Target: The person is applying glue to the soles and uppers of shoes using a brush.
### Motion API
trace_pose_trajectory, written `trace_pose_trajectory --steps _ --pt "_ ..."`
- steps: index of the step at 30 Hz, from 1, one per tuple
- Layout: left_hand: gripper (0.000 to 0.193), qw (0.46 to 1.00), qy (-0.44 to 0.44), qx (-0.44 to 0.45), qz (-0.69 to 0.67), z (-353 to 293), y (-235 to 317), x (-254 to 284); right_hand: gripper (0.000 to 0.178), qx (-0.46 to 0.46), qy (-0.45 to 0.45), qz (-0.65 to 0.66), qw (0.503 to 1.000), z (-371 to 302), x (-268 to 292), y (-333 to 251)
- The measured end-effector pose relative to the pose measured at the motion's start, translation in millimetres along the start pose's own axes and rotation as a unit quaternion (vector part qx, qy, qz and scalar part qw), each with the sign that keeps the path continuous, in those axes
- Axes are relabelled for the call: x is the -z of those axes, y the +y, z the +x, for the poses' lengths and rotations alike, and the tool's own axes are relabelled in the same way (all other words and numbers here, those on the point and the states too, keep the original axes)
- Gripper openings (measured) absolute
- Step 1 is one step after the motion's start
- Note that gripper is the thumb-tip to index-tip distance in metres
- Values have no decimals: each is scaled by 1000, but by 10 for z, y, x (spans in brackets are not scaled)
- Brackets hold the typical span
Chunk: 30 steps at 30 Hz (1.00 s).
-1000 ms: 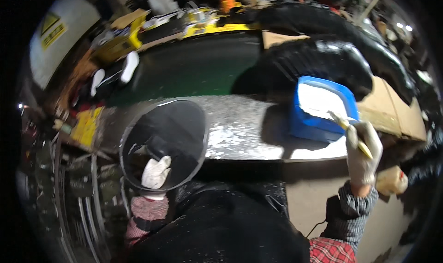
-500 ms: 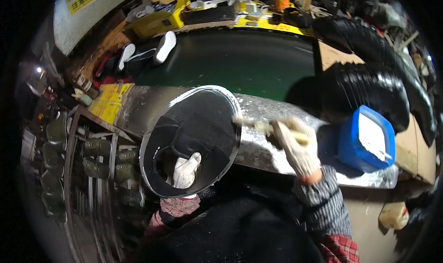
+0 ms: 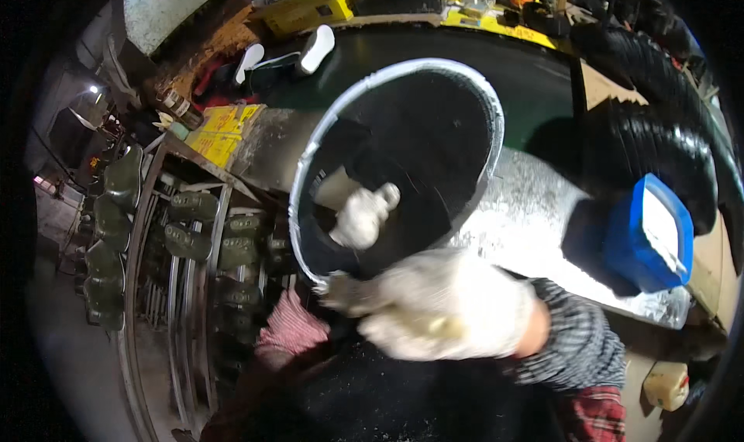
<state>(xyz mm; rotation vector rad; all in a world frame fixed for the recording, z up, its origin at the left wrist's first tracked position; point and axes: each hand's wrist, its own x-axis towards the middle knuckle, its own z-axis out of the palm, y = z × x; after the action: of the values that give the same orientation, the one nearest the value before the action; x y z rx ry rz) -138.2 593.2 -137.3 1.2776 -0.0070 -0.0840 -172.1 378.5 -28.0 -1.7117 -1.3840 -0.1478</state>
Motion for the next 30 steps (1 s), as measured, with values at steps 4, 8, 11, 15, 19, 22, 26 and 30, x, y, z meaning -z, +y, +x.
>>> trace_pose_trajectory --steps 4,8,11,15,19,22,26,30 --pt "36 990 -29 130 46 366 236 38 21 -395 158 162 890 -829 433 73" --pt "20 988 -73 -48 126 4 480 -285 14 -309 309 68 897 -963 213 -216" --pt "36 881 -111 -211 408 -107 295 -166 13 -409 221 12 886 -986 379 -13" --pt "41 998 -21 -6 -55 -298 215 -309 15 -229 401 -138 876 -978 705 443" --pt "50 981 -5 33 -192 -312 295 -297 23 -216 255 -138 932 -1123 430 556" --pt "43 851 -249 185 -424 197 178 209 11 -323 274 2 906 -1436 132 581" --pt "33 968 66 -14 242 1221 -4 224 13 -319 255 -115 905 -1491 218 681" --pt "37 829 139 -179 512 1881 96 392 12 -317 220 -126 914 -1283 308 603"
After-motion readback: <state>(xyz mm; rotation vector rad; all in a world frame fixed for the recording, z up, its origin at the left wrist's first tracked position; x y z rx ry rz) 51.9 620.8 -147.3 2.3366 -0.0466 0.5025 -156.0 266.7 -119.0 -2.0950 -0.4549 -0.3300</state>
